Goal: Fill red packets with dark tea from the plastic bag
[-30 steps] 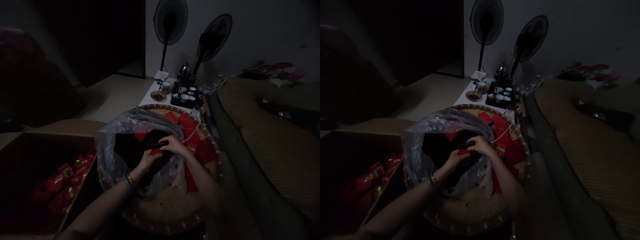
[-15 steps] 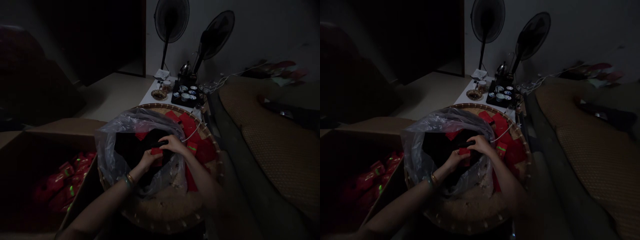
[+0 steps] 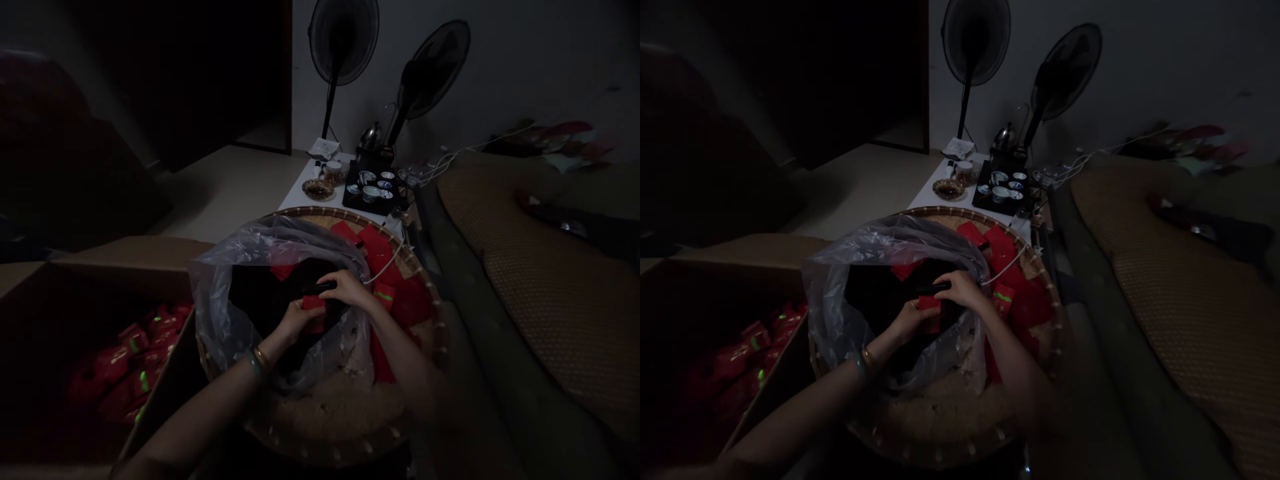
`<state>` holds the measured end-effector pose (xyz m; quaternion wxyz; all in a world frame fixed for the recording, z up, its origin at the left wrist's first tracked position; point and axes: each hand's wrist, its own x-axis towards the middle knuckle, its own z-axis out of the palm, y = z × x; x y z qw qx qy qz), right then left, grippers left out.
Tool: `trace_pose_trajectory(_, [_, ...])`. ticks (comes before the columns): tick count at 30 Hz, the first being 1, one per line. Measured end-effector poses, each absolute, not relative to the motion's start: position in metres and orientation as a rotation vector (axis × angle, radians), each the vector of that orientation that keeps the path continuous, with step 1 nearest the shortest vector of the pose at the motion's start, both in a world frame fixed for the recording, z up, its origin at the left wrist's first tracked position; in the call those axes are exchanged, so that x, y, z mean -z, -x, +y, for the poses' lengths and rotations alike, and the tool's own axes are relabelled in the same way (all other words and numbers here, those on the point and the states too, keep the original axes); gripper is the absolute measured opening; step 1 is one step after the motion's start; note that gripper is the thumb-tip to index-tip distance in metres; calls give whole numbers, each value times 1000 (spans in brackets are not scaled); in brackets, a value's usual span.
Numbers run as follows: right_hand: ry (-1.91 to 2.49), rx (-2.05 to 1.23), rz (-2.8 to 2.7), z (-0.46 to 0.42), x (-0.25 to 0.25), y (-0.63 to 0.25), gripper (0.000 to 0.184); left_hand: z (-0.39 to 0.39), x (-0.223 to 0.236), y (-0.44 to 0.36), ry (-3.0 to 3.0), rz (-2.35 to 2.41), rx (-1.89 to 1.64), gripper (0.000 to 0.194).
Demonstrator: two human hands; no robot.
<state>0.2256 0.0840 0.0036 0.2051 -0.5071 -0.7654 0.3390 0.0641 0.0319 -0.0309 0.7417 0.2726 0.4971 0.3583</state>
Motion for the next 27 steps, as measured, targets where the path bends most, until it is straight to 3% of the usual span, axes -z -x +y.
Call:
trace_pose_trajectory(8, [1398, -991, -2075, 86, -2, -228, 28, 31, 30, -62, -537, 932, -797, 44])
trace_pose_trajectory(13, [1438, -978, -2056, 86, -1, -228, 30, 28, 25, -63, -388, 799, -812, 64])
trace_pose_trajectory(17, [1455, -1014, -2021, 87, 0, -228, 31, 27, 29, -66, -382, 883, -867, 68])
trace_pose_trajectory(27, [1430, -1112, -1841, 100, 4, -240, 49, 27, 35, -68, -408, 1009, -844, 63])
